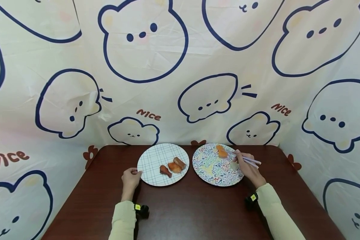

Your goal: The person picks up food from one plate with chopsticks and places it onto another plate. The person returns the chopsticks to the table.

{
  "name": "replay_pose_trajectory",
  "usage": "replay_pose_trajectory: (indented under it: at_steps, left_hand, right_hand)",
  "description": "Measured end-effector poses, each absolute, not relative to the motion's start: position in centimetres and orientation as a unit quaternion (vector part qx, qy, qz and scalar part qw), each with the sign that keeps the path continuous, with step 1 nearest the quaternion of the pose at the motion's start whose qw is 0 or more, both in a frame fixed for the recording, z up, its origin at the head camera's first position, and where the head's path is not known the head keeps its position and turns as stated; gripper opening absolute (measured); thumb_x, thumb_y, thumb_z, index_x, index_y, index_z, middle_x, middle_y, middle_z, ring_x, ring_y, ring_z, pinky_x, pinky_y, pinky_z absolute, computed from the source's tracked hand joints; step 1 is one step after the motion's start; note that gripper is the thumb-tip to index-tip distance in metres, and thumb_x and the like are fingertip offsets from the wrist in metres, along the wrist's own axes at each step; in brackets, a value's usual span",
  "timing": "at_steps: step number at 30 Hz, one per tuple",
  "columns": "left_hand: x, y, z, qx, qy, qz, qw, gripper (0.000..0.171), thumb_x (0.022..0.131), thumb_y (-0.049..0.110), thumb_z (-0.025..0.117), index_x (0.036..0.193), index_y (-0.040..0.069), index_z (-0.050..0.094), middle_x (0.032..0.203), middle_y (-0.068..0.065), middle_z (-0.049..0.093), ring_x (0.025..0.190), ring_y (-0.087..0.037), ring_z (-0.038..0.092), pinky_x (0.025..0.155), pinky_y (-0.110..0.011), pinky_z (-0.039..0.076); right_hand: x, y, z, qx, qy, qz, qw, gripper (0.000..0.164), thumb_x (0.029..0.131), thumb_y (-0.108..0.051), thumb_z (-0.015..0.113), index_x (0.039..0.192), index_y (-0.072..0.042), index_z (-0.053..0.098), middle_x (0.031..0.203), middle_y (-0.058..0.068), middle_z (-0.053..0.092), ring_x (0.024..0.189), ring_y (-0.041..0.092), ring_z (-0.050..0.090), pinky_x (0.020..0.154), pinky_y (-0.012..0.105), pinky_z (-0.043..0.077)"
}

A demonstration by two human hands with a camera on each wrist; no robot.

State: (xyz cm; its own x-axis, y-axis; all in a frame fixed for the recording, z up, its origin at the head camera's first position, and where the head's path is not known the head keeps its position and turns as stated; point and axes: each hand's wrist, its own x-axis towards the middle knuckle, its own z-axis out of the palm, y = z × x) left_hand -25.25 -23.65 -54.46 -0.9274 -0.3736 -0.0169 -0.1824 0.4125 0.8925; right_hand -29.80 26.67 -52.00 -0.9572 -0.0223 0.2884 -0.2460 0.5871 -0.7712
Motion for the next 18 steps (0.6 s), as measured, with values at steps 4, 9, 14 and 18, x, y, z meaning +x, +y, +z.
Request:
replay_pose_trajectory:
  at_steps: [4,9,14,18]
  left_hand:
    - [-25.28,-23.69,-54.50,0.163,-0.835,-0.517,0.094,0.034,0.098,0.012,0.064,0.122,-0.011,0.063,0.108,-0.027,0.063,0.103,-0.043,0.058,0.080,-0.050,0.052]
    - [-25.27,-23.67,-54.55,0.162,-0.835,-0.517,0.096,0.034,0.098,0.012,0.064,0.122,-0.011,0.063,0.107,-0.027,0.063,0.101,-0.042,0.058,0.080,-0.049,0.052]
    - [-25.33,-23.62,-54.61,0.165,-0.835,-0.515,0.097,0.033,0.097,0.012,0.065,0.121,-0.011,0.064,0.105,-0.026,0.064,0.096,-0.040,0.062,0.076,-0.046,0.053]
    - [-25.45,-23.63,-54.63,0.167,-0.835,-0.514,0.099,0.032,0.097,0.012,0.065,0.119,-0.011,0.064,0.104,-0.026,0.064,0.095,-0.040,0.062,0.076,-0.046,0.053]
  right_hand:
    - [-29.94,26.78,-51.84,0.082,-0.879,0.463,0.077,0.051,0.111,-0.032,0.039,0.087,0.000,0.071,0.085,0.011,0.065,0.076,0.019,0.053,0.065,0.025,0.041]
    - [-29.89,26.61,-52.07,0.125,-0.865,0.485,0.040,0.043,0.110,-0.019,0.040,0.093,0.005,0.072,0.092,0.019,0.068,0.083,0.030,0.058,0.066,0.025,0.044]
    - [-29.62,26.25,-52.45,0.147,-0.870,0.466,0.063,0.039,0.111,-0.018,0.042,0.101,0.003,0.073,0.089,0.018,0.069,0.069,0.022,0.055,0.056,0.023,0.042]
    - [-29.37,25.93,-52.40,0.166,-0.890,0.414,0.091,0.037,0.110,-0.018,0.046,0.095,0.000,0.074,0.075,0.009,0.065,0.057,0.010,0.044,0.050,0.023,0.038]
